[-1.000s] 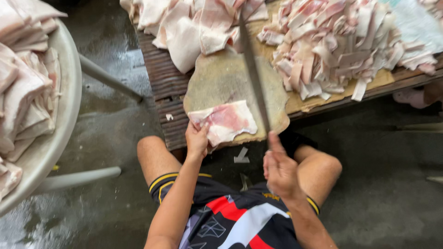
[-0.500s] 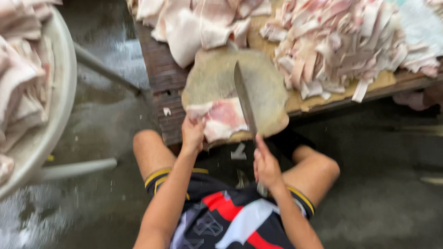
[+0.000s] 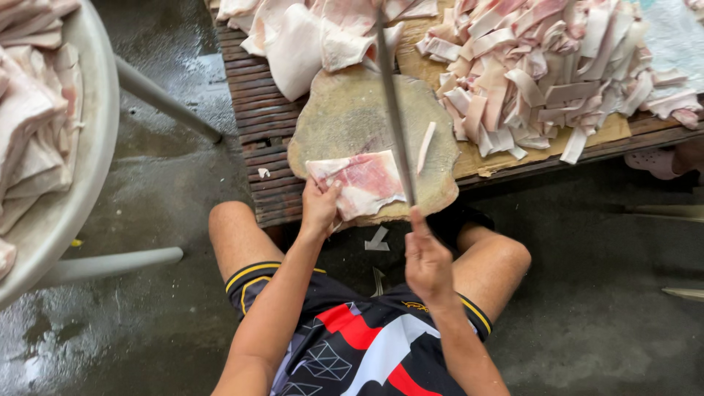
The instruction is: The person slices strips of pork skin and fat into smaller pieces using a cleaver on a wooden cutting board. They reach for new pieces from a pile, position them on the board, and cut them into multiple strips before moving them aside.
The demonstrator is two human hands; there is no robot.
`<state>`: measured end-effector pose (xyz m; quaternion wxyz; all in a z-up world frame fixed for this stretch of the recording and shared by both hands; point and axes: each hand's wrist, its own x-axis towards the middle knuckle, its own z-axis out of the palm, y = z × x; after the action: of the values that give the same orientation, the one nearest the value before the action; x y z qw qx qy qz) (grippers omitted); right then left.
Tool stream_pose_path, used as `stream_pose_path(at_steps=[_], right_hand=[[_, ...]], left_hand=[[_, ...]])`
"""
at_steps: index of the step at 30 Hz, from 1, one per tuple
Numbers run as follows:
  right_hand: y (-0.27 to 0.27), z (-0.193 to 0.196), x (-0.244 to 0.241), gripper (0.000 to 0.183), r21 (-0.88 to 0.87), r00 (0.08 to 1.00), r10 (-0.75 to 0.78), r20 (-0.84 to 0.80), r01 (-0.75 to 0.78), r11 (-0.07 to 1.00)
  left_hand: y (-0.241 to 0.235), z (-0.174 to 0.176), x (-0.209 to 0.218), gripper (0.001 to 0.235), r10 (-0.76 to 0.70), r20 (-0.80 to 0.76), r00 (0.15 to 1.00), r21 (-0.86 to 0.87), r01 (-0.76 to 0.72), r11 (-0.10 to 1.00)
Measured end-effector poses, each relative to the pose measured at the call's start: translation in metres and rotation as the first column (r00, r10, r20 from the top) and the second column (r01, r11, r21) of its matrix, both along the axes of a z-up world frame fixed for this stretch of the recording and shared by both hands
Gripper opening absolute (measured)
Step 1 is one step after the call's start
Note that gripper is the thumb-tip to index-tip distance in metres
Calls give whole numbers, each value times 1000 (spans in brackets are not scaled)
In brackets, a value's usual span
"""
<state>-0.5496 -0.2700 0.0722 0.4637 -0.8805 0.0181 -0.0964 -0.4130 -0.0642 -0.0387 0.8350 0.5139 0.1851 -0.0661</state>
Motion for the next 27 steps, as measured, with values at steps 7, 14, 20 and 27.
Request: stream_pose_path(at_steps=[7, 14, 20, 27], right_hand=[[16, -27, 16, 55, -83, 965, 4, -264, -27, 996], [-14, 83, 5, 53, 370, 962, 142, 235, -223, 902], [-5, 20, 2, 52, 89, 902, 121, 415, -172, 981], [-7, -59, 5, 53, 275, 839, 32, -543, 142, 951]], left_hand=[[10, 5, 7, 33, 0, -17, 1000, -18, 0, 1000], [11, -8, 1, 39, -16, -20, 1000, 82, 17, 996], [13, -22, 11, 42, -12, 3, 1000, -28, 12, 1000], [15, -21, 16, 34, -37, -66, 997, 237, 52, 970]])
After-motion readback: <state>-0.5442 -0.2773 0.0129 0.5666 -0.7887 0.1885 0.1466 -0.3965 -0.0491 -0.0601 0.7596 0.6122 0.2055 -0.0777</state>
